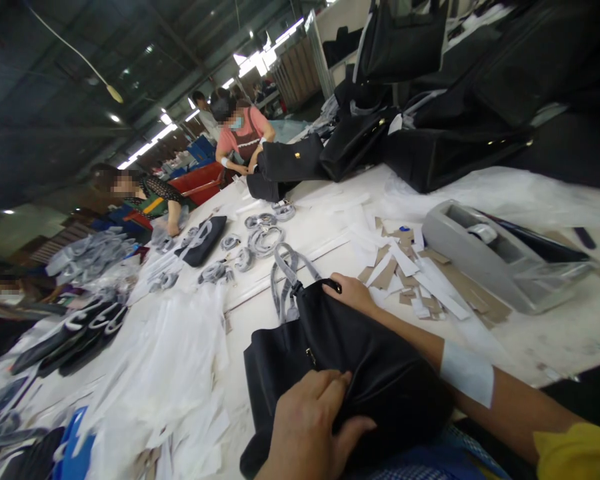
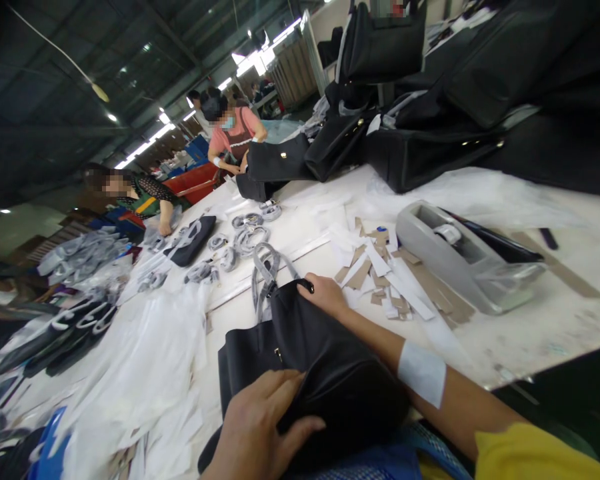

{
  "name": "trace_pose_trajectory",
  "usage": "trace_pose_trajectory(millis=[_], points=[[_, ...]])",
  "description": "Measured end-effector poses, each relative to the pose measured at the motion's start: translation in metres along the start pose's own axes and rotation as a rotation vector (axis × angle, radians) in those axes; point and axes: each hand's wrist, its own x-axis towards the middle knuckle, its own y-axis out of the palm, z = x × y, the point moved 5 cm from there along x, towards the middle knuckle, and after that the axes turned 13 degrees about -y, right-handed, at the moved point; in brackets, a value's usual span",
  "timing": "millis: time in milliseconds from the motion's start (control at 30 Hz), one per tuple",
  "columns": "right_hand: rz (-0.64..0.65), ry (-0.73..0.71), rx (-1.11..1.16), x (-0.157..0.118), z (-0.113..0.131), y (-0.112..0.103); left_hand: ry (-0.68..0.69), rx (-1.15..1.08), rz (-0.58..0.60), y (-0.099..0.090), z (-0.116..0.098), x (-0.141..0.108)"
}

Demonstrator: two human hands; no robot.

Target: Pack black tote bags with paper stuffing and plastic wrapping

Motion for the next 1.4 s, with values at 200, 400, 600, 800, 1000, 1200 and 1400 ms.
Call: trace_pose_trajectory(millis=[200,400,600,800,1000,1200,1400], points=[[-0.011,-0.015,0.120,0.000,-0.002,0.003,-0.107,0.099,0.130,0.008,-0.001,0.000],[-0.067,-0.068,0.326,0.000,0.005,-0.008,-0.087,-0.013,0.228,0.022,-0.013,0.008],[-0.221,-0.036,0.434,-0.027,-0.004,-0.068,0.044,-0.147,0.065,0.030,-0.007,-0.006],[0.241,-0.085,0.704,-0.067,0.014,-0.049,0.265,-0.140,-0.081,0.036,-0.011,-0.007],[0.274,-0.037,0.707,-0.055,0.015,0.000,0.253,-0.120,0.100,0.040,-0.008,-0.003],[0.299,0.192,0.989,-0.062,0.035,-0.020,0.261,-0.084,0.128,0.048,-0.010,-0.013],[0.360,0.311,0.962,-0.052,0.061,-0.041,0.290,-0.030,0.139,0.048,-0.020,-0.016]])
